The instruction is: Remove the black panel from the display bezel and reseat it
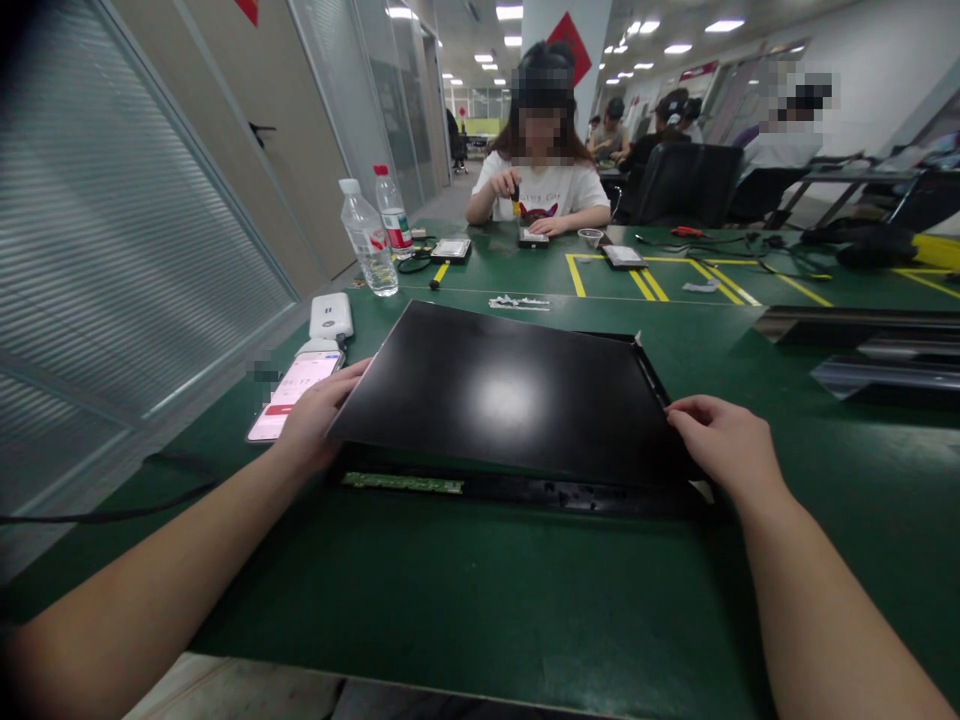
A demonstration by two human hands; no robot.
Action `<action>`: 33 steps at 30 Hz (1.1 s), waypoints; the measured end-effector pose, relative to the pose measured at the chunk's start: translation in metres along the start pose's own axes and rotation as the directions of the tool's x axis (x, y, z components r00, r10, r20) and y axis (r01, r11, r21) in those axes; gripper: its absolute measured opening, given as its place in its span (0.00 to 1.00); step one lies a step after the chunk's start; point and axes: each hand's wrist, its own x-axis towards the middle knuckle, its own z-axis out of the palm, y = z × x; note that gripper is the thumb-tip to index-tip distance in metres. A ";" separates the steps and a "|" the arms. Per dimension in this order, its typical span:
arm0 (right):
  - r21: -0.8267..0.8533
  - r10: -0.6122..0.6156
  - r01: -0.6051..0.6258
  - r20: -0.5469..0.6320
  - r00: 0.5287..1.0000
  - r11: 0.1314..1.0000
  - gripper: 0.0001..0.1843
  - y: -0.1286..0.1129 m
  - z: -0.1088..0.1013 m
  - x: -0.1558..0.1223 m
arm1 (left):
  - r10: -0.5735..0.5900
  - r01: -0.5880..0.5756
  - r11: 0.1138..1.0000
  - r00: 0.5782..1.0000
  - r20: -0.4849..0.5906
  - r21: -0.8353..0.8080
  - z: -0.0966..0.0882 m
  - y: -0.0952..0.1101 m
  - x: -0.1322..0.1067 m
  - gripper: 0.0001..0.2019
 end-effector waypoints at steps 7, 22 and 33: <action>-0.001 0.016 -0.016 0.009 1.000 1.000 0.15 0.003 0.001 0.002 | 0.108 -0.095 0.992 0.978 0.179 -0.079 0.003 0.005 -0.010 0.21; 0.189 0.099 -0.097 0.000 0.995 0.977 0.18 0.010 0.000 0.005 | 0.088 -0.034 0.977 0.964 0.253 -0.210 0.005 0.015 -0.019 0.35; 0.574 0.148 -0.135 0.024 0.989 0.808 0.20 0.023 0.018 0.014 | 0.167 -0.114 0.965 0.962 0.218 -0.236 0.005 0.018 -0.022 0.38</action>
